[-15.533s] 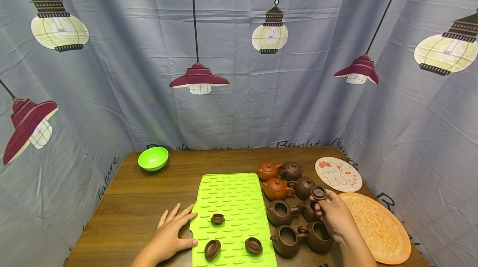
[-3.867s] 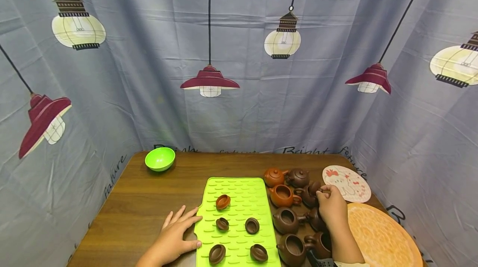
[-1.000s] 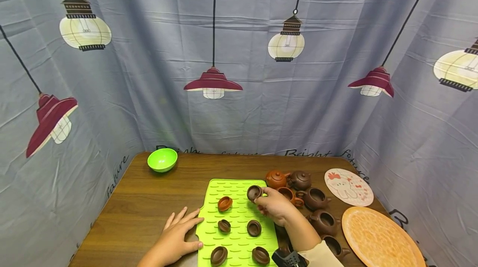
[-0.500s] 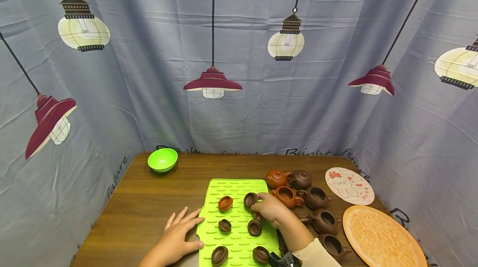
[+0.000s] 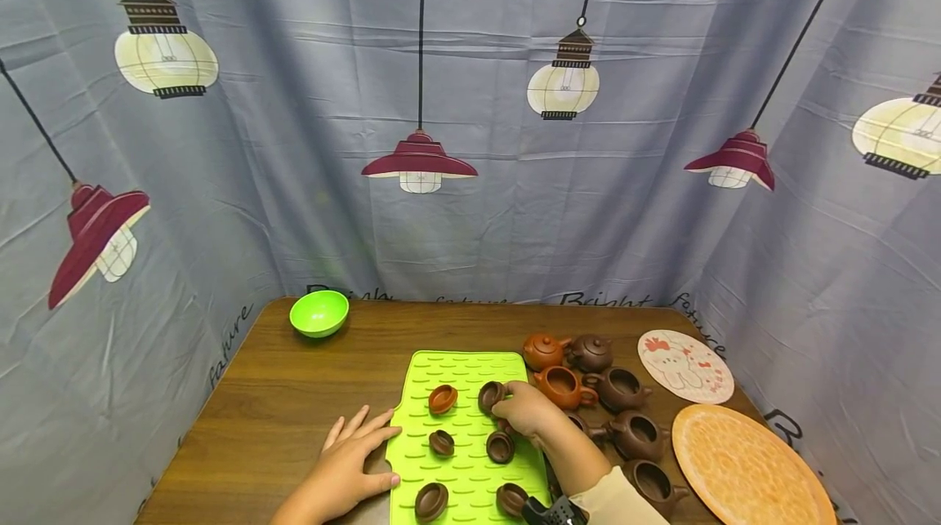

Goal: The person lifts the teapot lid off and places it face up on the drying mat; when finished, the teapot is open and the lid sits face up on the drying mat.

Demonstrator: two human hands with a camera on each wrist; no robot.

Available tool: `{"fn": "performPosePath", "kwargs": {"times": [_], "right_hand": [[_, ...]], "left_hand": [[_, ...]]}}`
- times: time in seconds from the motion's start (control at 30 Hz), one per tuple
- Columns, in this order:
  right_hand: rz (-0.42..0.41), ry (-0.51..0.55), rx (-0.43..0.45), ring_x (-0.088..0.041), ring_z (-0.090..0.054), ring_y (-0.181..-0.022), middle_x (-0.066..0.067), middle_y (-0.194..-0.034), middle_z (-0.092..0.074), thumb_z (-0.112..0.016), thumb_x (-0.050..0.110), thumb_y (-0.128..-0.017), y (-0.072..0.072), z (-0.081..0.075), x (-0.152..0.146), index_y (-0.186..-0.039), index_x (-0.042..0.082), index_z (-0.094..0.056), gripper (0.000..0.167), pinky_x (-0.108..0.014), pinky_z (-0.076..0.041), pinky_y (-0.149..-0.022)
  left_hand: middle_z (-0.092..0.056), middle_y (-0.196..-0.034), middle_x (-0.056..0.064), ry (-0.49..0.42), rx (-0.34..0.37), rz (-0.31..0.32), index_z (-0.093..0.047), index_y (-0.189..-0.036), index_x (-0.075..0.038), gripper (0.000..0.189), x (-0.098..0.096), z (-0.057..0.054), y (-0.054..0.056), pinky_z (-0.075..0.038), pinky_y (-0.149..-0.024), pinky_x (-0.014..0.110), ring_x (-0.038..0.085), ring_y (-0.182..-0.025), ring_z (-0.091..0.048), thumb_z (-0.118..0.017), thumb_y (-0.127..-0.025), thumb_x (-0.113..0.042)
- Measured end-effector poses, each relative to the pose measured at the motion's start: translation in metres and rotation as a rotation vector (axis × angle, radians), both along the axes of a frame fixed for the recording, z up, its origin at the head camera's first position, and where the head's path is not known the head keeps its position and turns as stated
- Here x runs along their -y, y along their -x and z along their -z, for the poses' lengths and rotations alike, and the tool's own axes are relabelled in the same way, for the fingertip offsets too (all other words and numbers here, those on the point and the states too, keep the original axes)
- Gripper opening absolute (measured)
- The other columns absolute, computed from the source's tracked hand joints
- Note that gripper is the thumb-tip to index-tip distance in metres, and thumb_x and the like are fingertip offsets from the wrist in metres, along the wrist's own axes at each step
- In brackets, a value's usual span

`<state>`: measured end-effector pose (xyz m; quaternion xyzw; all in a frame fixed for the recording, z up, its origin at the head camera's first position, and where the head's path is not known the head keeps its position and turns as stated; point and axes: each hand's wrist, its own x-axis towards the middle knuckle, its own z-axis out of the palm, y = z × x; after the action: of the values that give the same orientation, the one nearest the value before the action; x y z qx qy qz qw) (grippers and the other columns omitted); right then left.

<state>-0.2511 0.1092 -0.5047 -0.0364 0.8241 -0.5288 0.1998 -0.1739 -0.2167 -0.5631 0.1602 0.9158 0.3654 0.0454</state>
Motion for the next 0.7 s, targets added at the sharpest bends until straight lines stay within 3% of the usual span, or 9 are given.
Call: {"fn": "performPosePath", "kwargs": {"times": [0.17,0.33,0.53,0.7], "right_hand": [[-0.005,-0.060,-0.028,-0.021,-0.053,-0.063,-0.017,-0.090,-0.061,-0.060,0.007,-0.102,-0.001,-0.008,-0.001,-0.130,-0.009,-0.055,0.034,-0.034,-0.045,-0.058],[0.018,-0.073,-0.036,-0.020,-0.050,-0.060,-0.020,-0.095,-0.064,-0.060,0.007,-0.101,0.001,-0.018,-0.006,-0.150,-0.014,-0.041,0.056,-0.033,-0.043,-0.055],[0.062,-0.032,-0.053,-0.028,-0.060,-0.077,-0.019,-0.110,-0.066,-0.061,0.014,-0.105,0.008,-0.029,-0.023,-0.150,-0.008,-0.045,0.053,-0.038,-0.053,-0.065],[0.101,0.006,-0.080,-0.028,-0.060,-0.087,-0.021,-0.118,-0.063,-0.057,0.019,-0.108,0.025,-0.038,-0.042,-0.144,-0.003,-0.051,0.043,-0.040,-0.054,-0.073]], "left_hand": [[-0.040,-0.167,0.008,0.006,0.000,-0.002,-0.060,-0.147,-0.016,0.076,0.000,0.000,0.000,0.003,-0.120,0.076,0.052,-0.158,-0.017,-0.081,-0.086,-0.055],[-0.040,-0.167,0.007,0.010,0.002,-0.002,-0.060,-0.148,-0.017,0.075,0.001,0.001,0.000,0.003,-0.120,0.076,0.052,-0.158,-0.017,-0.081,-0.086,-0.054],[-0.040,-0.167,0.007,0.020,0.008,-0.001,-0.060,-0.148,-0.018,0.075,0.001,0.000,-0.001,0.003,-0.120,0.075,0.052,-0.158,-0.018,-0.081,-0.086,-0.054],[-0.039,-0.168,0.006,0.026,0.009,-0.003,-0.060,-0.148,-0.018,0.075,0.000,-0.002,0.000,0.003,-0.121,0.075,0.051,-0.158,-0.018,-0.081,-0.086,-0.054]]}}
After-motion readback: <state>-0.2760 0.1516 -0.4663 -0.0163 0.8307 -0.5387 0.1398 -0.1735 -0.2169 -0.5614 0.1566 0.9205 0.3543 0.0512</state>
